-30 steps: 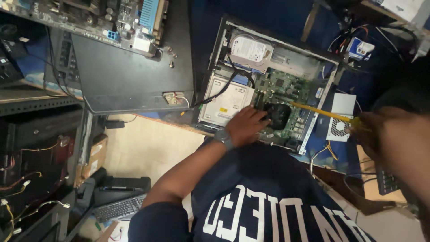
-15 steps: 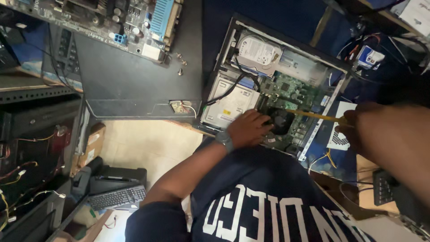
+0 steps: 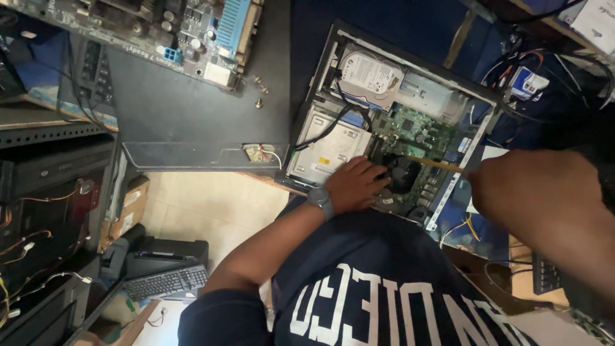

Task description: The person works on an open desktop computer case on a repair workbench, using a screwdriver to loosen and tighten screws on the motherboard area. They handle a cooling fan and small screws, repositioning components inside the case and driving screws back in with the screwdriver.

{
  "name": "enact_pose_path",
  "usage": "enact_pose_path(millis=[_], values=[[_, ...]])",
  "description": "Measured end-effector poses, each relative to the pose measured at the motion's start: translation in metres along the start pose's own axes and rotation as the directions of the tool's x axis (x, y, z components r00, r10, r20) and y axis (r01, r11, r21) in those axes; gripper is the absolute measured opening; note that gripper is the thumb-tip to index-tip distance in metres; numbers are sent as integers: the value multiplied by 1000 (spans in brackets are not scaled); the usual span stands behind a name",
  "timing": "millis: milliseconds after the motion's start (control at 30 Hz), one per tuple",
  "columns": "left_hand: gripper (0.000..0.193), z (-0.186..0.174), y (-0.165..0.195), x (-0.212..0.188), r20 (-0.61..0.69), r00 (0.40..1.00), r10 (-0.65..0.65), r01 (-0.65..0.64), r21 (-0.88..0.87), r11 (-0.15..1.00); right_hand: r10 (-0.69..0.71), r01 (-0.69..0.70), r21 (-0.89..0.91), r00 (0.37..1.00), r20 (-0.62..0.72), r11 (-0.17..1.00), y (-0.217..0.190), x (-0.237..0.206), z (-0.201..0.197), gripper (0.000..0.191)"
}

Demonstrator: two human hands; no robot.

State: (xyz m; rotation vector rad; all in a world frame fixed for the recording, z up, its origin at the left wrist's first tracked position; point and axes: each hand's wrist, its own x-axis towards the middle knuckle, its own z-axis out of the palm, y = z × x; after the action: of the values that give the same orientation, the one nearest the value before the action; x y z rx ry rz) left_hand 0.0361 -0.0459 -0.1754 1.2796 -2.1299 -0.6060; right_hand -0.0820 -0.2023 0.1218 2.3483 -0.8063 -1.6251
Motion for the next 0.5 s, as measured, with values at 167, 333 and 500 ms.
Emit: enact_pose_path(millis=[167, 333, 500], values=[[67, -6, 1, -1, -17, 1000, 0, 0, -2, 1000, 71, -67, 178, 997, -21, 982, -9, 8, -1, 23], [65, -16, 2, -1, -25, 1000, 20, -20, -21, 1000, -69, 124, 98, 894, -442, 987, -18, -3, 5, 6], [69, -11, -1, -7, -59, 998, 24, -26, -31, 999, 12, 2, 67, 977, -213, 998, -31, -3, -3, 23]])
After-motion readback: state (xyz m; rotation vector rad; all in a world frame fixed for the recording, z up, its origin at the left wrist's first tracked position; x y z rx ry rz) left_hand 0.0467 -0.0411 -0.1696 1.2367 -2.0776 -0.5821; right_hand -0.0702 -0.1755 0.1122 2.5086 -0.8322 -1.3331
